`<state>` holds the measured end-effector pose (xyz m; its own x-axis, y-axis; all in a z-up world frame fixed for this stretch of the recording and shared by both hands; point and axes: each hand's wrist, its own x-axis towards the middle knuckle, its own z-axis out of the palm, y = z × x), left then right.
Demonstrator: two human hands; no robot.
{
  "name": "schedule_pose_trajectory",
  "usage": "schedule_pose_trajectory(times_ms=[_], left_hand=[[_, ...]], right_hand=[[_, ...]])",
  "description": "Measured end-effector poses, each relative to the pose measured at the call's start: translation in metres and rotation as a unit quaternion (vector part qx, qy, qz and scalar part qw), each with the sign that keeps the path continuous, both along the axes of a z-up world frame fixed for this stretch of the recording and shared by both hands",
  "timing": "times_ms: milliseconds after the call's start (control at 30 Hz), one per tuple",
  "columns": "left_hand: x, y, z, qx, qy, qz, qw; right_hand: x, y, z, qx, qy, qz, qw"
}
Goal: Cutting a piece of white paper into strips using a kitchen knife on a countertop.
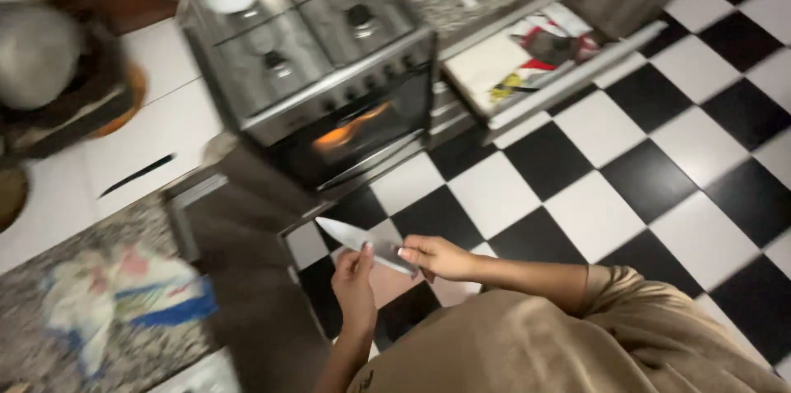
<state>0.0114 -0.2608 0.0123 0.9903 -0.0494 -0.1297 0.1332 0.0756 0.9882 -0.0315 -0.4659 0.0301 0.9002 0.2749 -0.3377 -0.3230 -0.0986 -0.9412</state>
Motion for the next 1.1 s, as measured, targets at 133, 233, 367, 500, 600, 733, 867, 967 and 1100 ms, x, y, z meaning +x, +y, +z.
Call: schedule_pose_trajectory(times_ms=[133, 233, 367, 500, 600, 733, 867, 967, 1100], left_hand=[[-0.007, -0.120, -0.034, -0.006, -0.034, -0.091, 0.995], [-0.019, -0.201, -0.063, 0.073, -0.067, -0.154, 0.983], [-0.031, -0.296, -0.034, -0.051, -0.048, -0.324, 0.944], [-0.020, -0.363, -0.097, -0.030, 0.021, -0.383, 0.923], [0.008, -0.399, -0.097, 0.200, -0.151, -0.417, 0.873], [0.059, -0.454, -0.144, 0.325, -0.116, -0.450, 0.824], [0.120, -0.506, -0.245, 0.352, -0.147, -0.463, 0.800], [0.156, -0.543, -0.308, 0.356, -0.161, -0.487, 0.781], [0.173, -0.596, -0.290, 0.328, 0.010, -0.553, 0.766]], right_hand=[[-0.039, -0.112, -0.023, -0.059, 0.005, -0.092, 0.994], [-0.079, -0.191, -0.062, -0.135, -0.162, -0.160, 0.964], [-0.124, -0.276, -0.061, 0.012, -0.071, -0.304, 0.950], [-0.146, -0.357, -0.060, 0.033, 0.009, -0.448, 0.893], [-0.149, -0.411, -0.066, 0.078, -0.020, -0.510, 0.857], [-0.130, -0.482, -0.063, 0.120, -0.027, -0.568, 0.814], [-0.098, -0.553, -0.062, 0.100, -0.025, -0.591, 0.800], [-0.066, -0.604, -0.056, 0.075, -0.006, -0.602, 0.795], [-0.018, -0.677, -0.042, 0.052, 0.021, -0.605, 0.795]])
